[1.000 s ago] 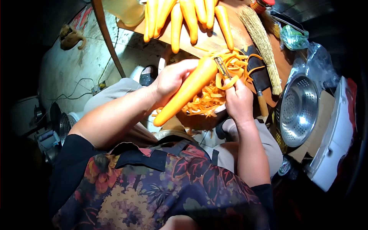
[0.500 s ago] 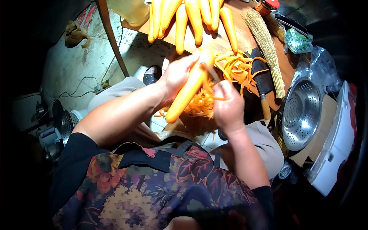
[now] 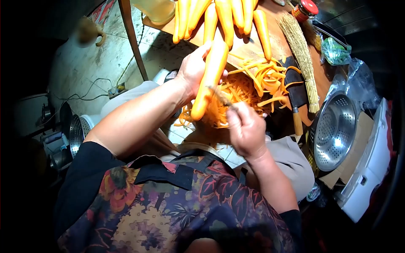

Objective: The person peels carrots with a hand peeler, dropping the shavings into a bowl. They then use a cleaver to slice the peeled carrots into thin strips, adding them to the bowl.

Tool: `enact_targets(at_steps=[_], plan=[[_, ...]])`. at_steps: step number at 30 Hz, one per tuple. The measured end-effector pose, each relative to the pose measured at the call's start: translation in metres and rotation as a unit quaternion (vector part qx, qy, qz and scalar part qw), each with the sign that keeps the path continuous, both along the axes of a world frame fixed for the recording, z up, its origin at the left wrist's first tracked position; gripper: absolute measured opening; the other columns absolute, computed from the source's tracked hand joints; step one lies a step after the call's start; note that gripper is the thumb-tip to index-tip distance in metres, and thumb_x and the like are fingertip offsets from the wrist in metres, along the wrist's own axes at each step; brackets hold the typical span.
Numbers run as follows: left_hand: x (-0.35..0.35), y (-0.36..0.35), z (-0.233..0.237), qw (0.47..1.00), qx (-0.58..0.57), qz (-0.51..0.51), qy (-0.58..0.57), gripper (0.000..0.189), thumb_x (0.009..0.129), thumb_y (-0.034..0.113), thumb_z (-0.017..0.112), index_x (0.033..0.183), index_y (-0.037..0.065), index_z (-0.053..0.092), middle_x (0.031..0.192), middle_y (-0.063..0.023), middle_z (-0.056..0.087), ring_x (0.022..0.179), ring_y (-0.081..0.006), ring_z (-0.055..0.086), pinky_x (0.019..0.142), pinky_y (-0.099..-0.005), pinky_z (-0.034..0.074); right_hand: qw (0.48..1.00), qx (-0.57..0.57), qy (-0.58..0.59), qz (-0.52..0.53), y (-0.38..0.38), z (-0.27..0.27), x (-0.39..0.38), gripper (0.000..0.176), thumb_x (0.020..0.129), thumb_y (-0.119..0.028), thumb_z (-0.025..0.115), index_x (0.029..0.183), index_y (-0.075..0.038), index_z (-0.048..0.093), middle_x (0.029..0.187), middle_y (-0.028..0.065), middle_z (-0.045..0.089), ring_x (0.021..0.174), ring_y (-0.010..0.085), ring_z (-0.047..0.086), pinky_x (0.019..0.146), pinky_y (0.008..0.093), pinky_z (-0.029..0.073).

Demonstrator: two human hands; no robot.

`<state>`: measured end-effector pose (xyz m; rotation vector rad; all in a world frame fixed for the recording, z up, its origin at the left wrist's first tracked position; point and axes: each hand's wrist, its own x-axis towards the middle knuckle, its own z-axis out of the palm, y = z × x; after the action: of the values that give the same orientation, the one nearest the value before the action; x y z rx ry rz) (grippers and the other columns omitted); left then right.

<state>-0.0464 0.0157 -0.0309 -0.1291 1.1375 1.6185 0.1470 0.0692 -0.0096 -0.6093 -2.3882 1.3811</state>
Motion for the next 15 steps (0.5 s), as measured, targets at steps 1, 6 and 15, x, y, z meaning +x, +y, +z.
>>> enact_targets(at_steps=[1,6,15], plan=[[-0.003,0.001,-0.002,0.999,-0.024,0.003,0.032,0.048,0.098,0.047,0.035,0.112,0.006,0.054,0.087,-0.0094,0.063,0.068,-0.0208,0.064,0.055,-0.0314,0.052,0.999,0.023,0.023,0.032,-0.007,-0.001,0.001,0.009,0.085,-0.015,0.061,0.087,-0.006,0.058,0.075,0.0133,0.058,0.066,0.033,0.059,0.06,0.0397,0.048],[0.008,0.008,0.006,0.998,-0.036,0.045,0.017,0.04,0.098,0.041,0.043,0.105,0.004,0.057,0.079,-0.0089,0.061,0.059,-0.0196,0.062,0.051,-0.0323,0.052,0.993,0.096,0.042,0.054,-0.008,-0.006,0.002,0.011,0.083,-0.014,0.063,0.089,-0.008,0.057,0.075,0.0115,0.058,0.067,0.0324,0.059,0.059,0.0392,0.049],[0.053,-0.005,0.034,0.987,-0.015,-0.148,0.055,0.049,0.098,0.044,0.039,0.116,0.002,0.056,0.094,-0.0133,0.066,0.07,-0.0214,0.066,0.062,-0.0284,0.054,0.981,-0.029,-0.119,-0.151,0.063,-0.022,0.007,0.017,0.091,-0.018,0.055,0.088,-0.002,0.059,0.075,0.0205,0.061,0.07,0.0368,0.061,0.064,0.0394,0.047]])
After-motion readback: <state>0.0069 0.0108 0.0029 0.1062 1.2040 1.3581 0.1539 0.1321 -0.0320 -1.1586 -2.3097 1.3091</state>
